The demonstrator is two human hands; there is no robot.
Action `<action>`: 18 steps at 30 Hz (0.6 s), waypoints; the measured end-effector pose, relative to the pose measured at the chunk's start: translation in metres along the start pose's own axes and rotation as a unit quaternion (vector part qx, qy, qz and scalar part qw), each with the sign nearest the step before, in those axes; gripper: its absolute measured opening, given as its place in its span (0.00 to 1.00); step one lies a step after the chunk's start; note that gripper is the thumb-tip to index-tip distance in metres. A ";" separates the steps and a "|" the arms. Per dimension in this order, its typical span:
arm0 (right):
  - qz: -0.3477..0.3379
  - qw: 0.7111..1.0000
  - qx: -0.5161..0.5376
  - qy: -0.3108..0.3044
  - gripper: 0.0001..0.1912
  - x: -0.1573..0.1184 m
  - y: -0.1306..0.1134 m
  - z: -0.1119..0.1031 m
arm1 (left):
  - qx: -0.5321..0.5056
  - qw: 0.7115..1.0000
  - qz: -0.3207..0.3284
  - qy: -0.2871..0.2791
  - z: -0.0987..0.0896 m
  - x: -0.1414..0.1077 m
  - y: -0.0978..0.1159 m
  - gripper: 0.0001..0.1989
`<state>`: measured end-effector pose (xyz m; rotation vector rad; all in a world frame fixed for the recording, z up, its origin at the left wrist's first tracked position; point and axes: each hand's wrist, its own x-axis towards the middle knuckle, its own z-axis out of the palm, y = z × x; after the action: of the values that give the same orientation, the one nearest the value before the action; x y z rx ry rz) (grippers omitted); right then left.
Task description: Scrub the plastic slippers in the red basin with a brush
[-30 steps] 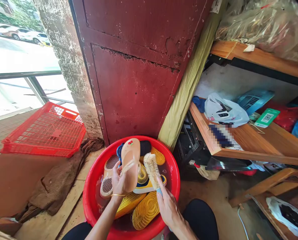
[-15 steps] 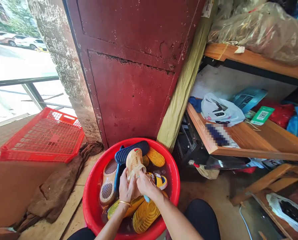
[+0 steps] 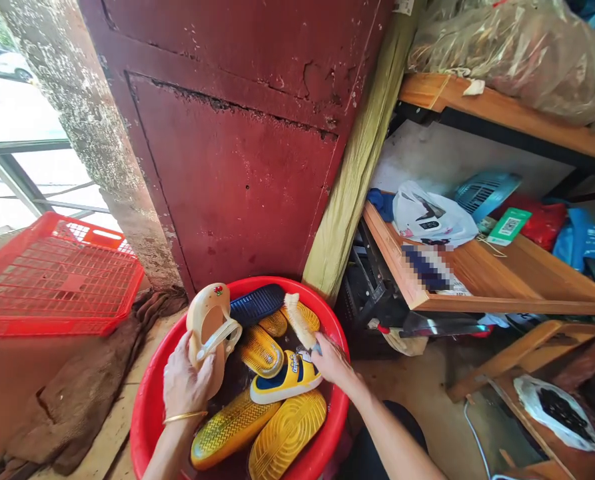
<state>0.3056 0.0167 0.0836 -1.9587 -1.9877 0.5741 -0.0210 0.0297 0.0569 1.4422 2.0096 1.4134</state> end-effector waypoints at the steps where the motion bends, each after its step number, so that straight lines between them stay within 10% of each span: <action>1: 0.018 1.000 -0.010 0.004 0.29 0.018 -0.001 0.001 | 0.050 0.998 0.021 -0.014 -0.002 -0.001 0.001 0.37; 5: 0.058 0.998 -0.034 -0.006 0.36 0.075 -0.003 0.013 | 0.189 0.979 0.067 -0.046 -0.002 -0.003 0.004 0.44; 9: 0.087 0.994 -0.048 -0.039 0.58 0.106 0.000 0.030 | 0.304 0.930 -0.039 -0.202 0.009 0.001 -0.005 0.36; 18: 0.119 0.989 0.004 -0.092 0.59 0.103 0.013 0.030 | 0.442 0.837 -0.011 -0.322 0.025 -0.005 -0.014 0.25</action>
<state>0.2998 0.1169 0.0440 -2.2283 -1.8584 0.8458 -0.0091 0.0391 0.0317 1.8413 2.2067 -0.1752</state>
